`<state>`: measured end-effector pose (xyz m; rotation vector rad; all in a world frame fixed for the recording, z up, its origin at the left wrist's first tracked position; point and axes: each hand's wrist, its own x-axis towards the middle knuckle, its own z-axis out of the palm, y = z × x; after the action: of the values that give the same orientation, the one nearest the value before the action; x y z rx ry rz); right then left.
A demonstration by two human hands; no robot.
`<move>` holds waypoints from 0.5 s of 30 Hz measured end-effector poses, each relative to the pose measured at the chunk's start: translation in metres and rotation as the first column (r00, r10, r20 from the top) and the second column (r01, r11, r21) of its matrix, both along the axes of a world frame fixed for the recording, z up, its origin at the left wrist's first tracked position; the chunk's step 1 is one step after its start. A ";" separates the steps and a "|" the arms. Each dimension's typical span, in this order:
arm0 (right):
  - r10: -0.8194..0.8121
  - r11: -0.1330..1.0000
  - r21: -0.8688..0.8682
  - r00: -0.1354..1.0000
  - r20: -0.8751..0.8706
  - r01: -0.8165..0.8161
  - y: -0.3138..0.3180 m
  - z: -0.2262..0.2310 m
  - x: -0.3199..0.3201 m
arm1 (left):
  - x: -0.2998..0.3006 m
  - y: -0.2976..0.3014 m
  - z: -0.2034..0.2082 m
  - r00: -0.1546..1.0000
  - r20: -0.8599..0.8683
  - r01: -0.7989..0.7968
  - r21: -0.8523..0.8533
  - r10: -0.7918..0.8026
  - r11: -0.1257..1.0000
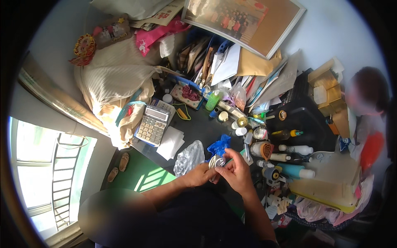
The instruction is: The person repairs a white cable by cutting the outer sheath with scissors, stripping the insulation, and wrapping the exposed section with green tape. They handle the cable and scissors throughout the process.
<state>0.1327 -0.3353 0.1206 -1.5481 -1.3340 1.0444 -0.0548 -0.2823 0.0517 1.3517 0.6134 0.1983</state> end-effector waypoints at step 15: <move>0.135 0.991 -0.030 0.975 0.175 -0.132 0.009 -0.003 0.001 | -0.004 -0.009 0.018 0.994 -0.081 -0.077 0.013 0.078 0.997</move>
<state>0.1338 -0.3260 0.1175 -1.6138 -1.5726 1.0215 -0.0586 -0.2908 0.0698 1.3515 0.7345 0.2102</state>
